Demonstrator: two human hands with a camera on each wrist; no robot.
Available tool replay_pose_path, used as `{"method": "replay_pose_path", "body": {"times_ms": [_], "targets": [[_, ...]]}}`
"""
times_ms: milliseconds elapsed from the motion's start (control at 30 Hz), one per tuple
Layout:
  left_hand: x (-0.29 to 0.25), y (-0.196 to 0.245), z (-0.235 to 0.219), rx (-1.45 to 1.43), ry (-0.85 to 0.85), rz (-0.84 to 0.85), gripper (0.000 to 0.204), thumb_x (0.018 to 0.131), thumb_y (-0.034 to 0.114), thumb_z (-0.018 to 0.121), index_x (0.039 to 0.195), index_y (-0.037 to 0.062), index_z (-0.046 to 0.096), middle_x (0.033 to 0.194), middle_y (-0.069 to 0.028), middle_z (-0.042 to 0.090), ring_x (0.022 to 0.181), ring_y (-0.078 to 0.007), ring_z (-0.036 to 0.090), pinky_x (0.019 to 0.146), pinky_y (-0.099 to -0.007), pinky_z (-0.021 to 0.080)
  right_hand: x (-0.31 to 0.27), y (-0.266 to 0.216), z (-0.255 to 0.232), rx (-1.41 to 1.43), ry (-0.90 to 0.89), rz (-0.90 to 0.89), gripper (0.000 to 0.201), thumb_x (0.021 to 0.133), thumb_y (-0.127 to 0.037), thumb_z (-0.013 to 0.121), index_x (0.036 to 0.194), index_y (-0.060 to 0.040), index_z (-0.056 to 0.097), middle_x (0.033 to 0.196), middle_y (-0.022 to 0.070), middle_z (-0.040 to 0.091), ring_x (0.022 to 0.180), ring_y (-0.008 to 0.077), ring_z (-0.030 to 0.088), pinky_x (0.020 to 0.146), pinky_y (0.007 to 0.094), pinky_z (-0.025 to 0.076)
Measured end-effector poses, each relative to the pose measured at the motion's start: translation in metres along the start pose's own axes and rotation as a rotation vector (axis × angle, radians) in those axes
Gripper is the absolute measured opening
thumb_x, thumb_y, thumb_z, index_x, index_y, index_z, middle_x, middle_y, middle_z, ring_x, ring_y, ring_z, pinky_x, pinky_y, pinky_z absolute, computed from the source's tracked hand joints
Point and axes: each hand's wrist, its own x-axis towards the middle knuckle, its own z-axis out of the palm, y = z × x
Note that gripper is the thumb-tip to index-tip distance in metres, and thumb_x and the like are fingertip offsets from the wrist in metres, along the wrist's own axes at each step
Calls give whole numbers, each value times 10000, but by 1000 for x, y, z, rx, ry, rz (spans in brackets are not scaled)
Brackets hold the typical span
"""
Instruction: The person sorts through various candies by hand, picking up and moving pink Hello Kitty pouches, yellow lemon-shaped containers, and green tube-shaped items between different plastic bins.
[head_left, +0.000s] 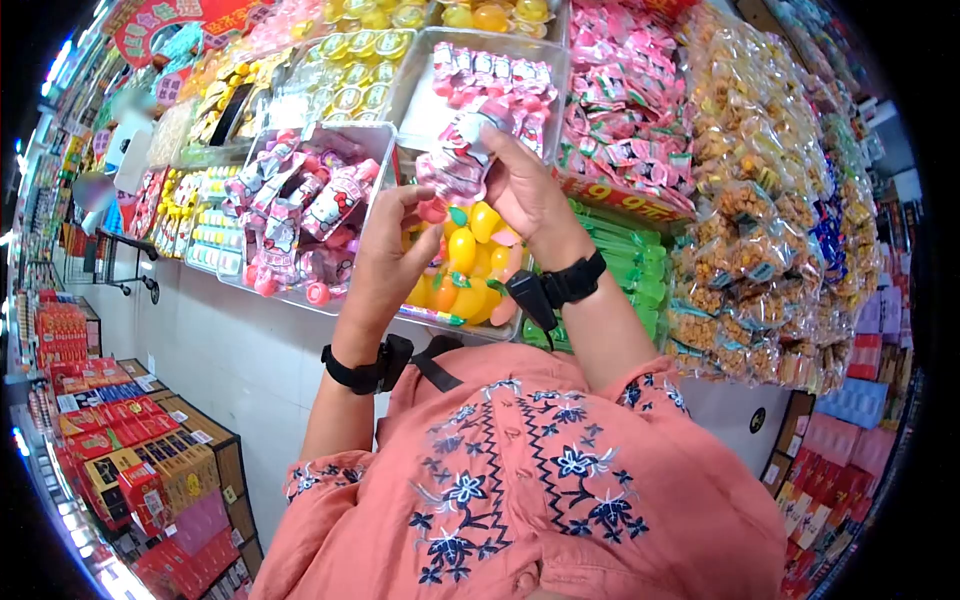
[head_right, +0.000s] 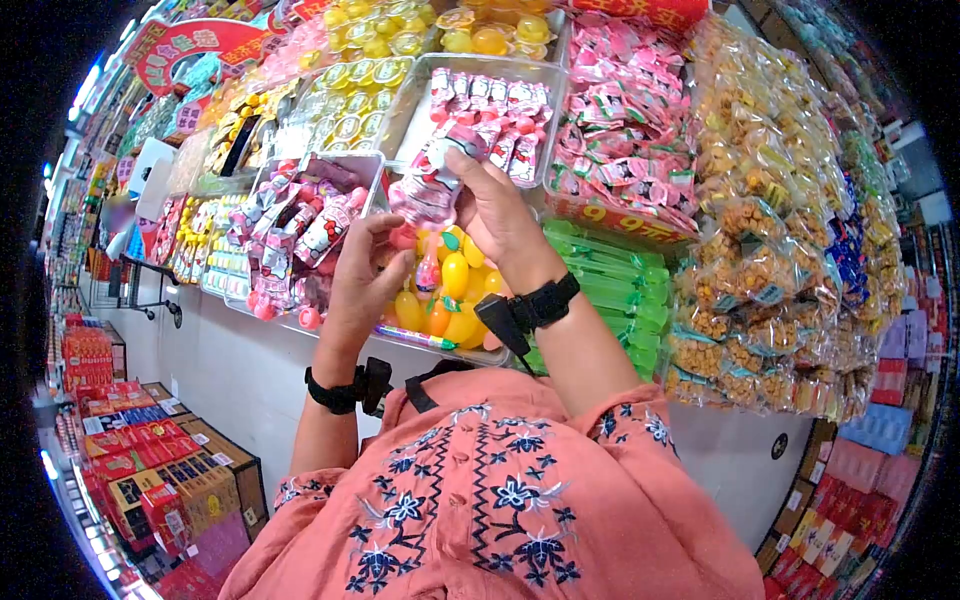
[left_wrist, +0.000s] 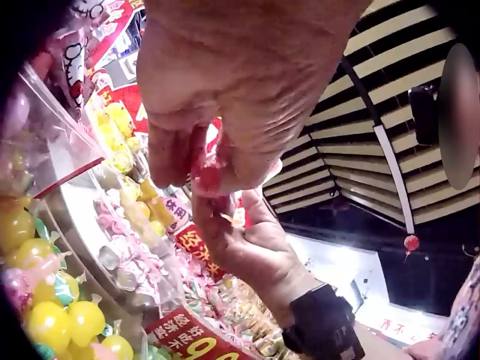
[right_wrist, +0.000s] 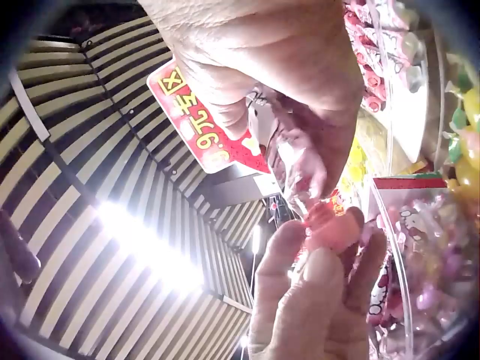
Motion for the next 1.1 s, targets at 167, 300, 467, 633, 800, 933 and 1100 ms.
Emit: {"method": "replay_pose_path", "body": {"times_ms": [167, 300, 467, 633, 800, 933, 1100], "targets": [[5, -1, 7, -7, 42, -39, 466, 946, 84, 632, 1355, -6, 427, 1253, -129, 543, 1162, -196, 563, 1012, -322, 450, -5, -3, -9, -30, 59, 16, 284, 997, -183, 578, 1206, 9, 567, 1122, 138, 671, 1003, 252, 686, 894, 427, 578], [20, -2, 16, -156, 42, -96, 480, 961, 202, 650, 1324, -43, 454, 1168, -159, 603, 1062, -215, 626, 893, -334, 523, -4, 0, -19, -15, 70, 21, 253, 1009, -171, 552, 1187, 7, 570, 1108, 130, 666, 1005, 245, 677, 907, 420, 565], [24, -17, 30, -178, 52, -183, 521, 949, 222, 671, 1336, -46, 447, 1154, -155, 609, 983, -204, 638, 819, -304, 541, -3, -1, -29, 44, 126, 31, 210, 1014, -125, 520, 1136, 31, 588, 1095, 130, 658, 1004, 238, 660, 916, 400, 542], [36, -9, 35, 214, 62, 54, 614, 866, 210, 753, 1354, -25, 463, 1246, -224, 554, 1101, -306, 587, 928, -374, 495, 0, 0, -37, 25, 163, 7, 210, 1022, -128, 488, 1118, 20, 601, 1086, 123, 652, 1004, 229, 647, 894, 388, 535], [54, -3, 42, 402, -66, 186, 675, 838, 328, 768, 1358, 1, 486, 1263, -268, 542, 1164, -408, 550, 973, -435, 464, 0, -4, -35, 15, 173, 48, 210, 1024, -177, 503, 1120, -15, 597, 1052, 104, 646, 958, 222, 638, 837, 379, 545], [78, -12, 46, 411, -81, 62, 722, 853, 364, 725, 1368, -55, 440, 1232, -318, 552, 1090, -441, 594, 934, -447, 485, 9, -7, -35, 0, 179, 103, 250, 1036, -259, 499, 1150, -54, 588, 1060, 83, 643, 943, 204, 630, 815, 366, 538], [130, -30, 43, 321, -147, -37, 548, 870, 151, 604, 1342, -73, 439, 1083, -298, 626, 957, -401, 657, 837, -452, 524, 26, -20, -28, -143, 105, 66, 351, 1040, -329, 484, 1256, -57, 534, 1191, 101, 604, 1060, 214, 593, 927, 387, 491]]}}
